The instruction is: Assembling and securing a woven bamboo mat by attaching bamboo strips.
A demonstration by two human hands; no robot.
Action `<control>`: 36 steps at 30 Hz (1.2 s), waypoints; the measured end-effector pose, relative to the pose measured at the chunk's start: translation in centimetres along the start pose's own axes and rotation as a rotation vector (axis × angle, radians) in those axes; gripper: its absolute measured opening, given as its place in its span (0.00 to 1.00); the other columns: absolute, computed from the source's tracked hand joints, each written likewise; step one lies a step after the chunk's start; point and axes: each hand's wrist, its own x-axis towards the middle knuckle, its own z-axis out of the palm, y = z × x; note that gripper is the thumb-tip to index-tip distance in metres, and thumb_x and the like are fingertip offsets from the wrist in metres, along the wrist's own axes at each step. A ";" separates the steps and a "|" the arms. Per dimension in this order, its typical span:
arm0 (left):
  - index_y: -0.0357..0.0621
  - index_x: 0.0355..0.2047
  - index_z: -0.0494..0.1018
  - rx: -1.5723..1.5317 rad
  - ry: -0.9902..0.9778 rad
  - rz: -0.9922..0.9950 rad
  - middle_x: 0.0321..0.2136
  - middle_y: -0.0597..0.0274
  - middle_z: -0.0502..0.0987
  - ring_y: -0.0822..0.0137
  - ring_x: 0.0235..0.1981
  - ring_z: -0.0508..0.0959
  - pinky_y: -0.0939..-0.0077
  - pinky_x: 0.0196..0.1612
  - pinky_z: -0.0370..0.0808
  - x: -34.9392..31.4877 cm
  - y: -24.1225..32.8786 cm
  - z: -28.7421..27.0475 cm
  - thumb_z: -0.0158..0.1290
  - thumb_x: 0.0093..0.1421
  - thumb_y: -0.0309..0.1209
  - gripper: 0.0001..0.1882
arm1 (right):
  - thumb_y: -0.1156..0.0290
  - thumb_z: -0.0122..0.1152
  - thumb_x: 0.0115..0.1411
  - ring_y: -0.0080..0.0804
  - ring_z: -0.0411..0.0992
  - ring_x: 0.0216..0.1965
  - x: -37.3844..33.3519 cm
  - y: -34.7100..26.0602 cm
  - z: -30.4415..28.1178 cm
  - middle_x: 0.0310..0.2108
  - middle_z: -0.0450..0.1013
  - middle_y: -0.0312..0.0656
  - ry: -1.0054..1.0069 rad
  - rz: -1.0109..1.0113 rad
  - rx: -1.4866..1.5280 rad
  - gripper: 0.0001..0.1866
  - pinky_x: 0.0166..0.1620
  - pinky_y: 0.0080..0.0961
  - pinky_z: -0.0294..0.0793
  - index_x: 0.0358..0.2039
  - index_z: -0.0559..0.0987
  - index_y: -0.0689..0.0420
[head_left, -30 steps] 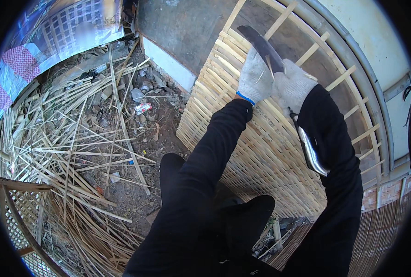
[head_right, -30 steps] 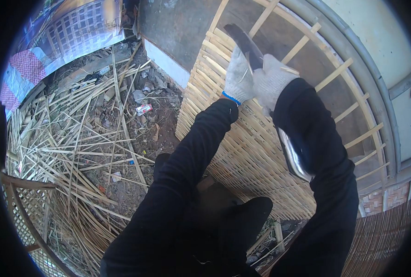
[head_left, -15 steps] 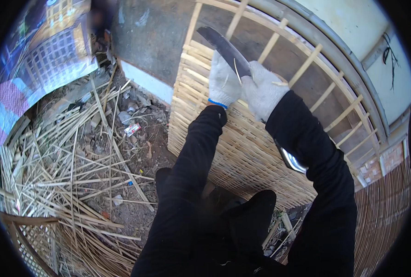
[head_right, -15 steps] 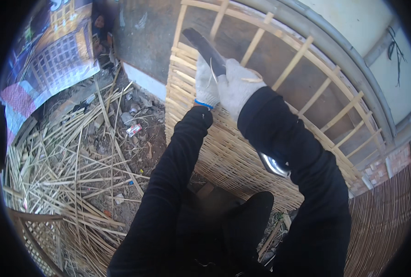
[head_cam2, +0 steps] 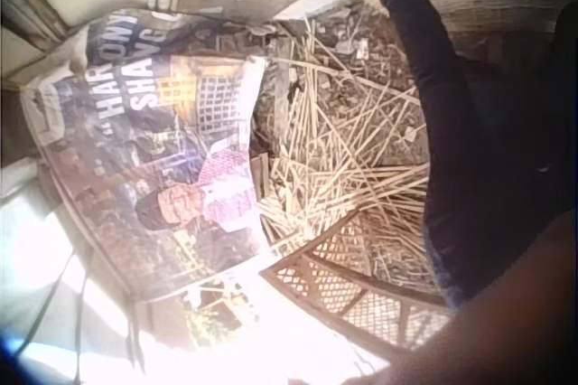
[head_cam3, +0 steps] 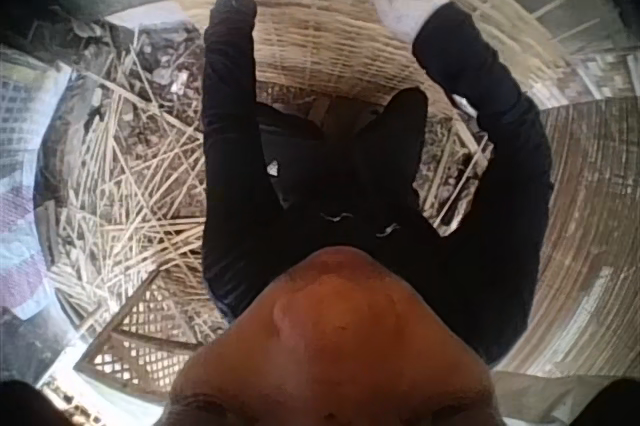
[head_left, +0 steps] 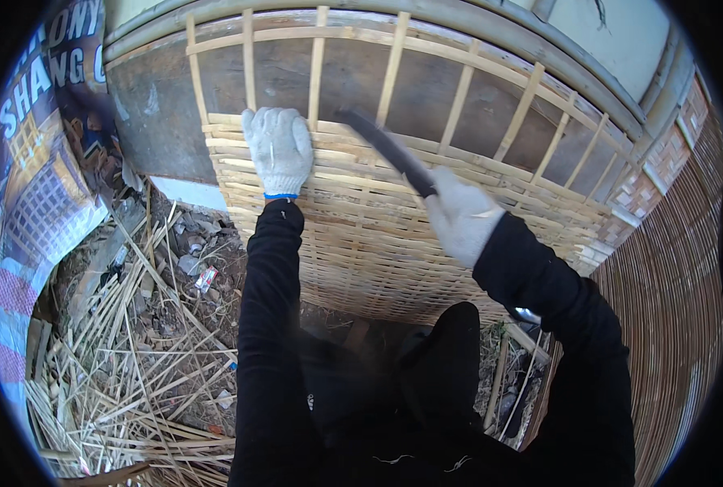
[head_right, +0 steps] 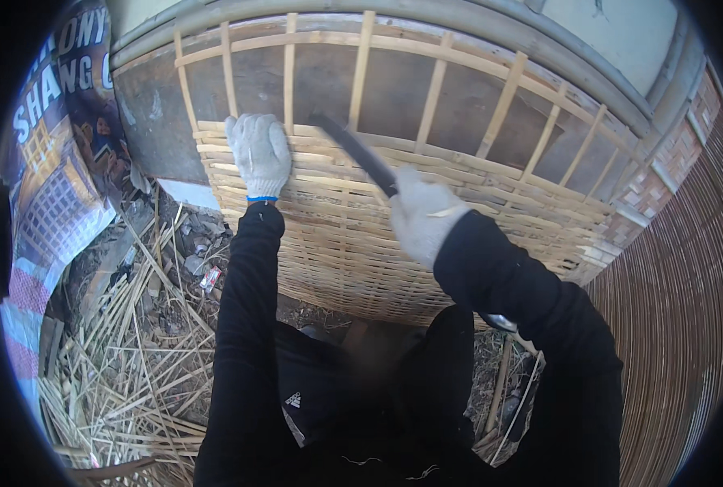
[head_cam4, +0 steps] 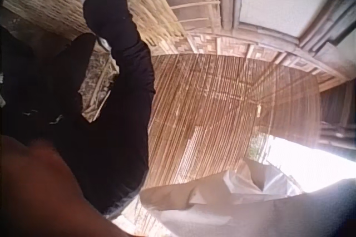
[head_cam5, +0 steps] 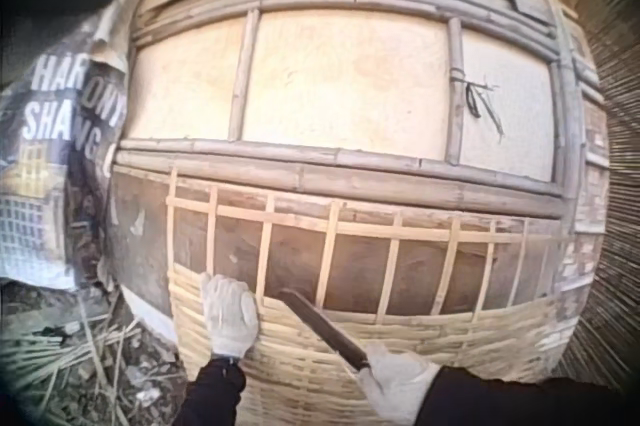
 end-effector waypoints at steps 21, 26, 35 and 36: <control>0.40 0.36 0.76 0.041 -0.014 0.033 0.37 0.52 0.78 0.48 0.45 0.75 0.45 0.66 0.60 -1.2 -1.1 0.3 0.46 0.67 0.32 0.11 | 0.75 0.53 0.68 0.58 0.77 0.29 -14.6 9.2 -7.6 0.28 0.74 0.57 0.519 0.353 0.145 0.11 0.33 0.44 0.74 0.49 0.68 0.63; 0.39 0.36 0.75 0.088 -0.040 0.038 0.37 0.51 0.78 0.48 0.45 0.74 0.45 0.65 0.60 -1.4 -1.0 0.0 0.45 0.68 0.33 0.12 | 0.75 0.50 0.71 0.29 0.71 0.22 -16.0 13.3 -7.0 0.23 0.69 0.40 0.274 0.253 -0.072 0.05 0.27 0.30 0.70 0.45 0.68 0.62; 0.38 0.36 0.74 0.091 -0.102 0.038 0.36 0.49 0.77 0.46 0.43 0.74 0.46 0.64 0.61 -1.9 -1.1 0.3 0.43 0.70 0.32 0.13 | 0.74 0.51 0.70 0.49 0.75 0.22 -19.4 16.4 -10.2 0.20 0.70 0.50 0.271 0.421 -0.125 0.08 0.28 0.41 0.72 0.46 0.69 0.63; 0.38 0.35 0.74 0.106 -0.101 0.037 0.36 0.49 0.77 0.46 0.43 0.74 0.46 0.64 0.62 -1.8 -1.1 -0.3 0.43 0.70 0.32 0.12 | 0.74 0.51 0.70 0.48 0.74 0.22 -19.6 16.2 -10.1 0.21 0.70 0.49 0.367 0.436 -0.056 0.07 0.28 0.41 0.72 0.45 0.69 0.63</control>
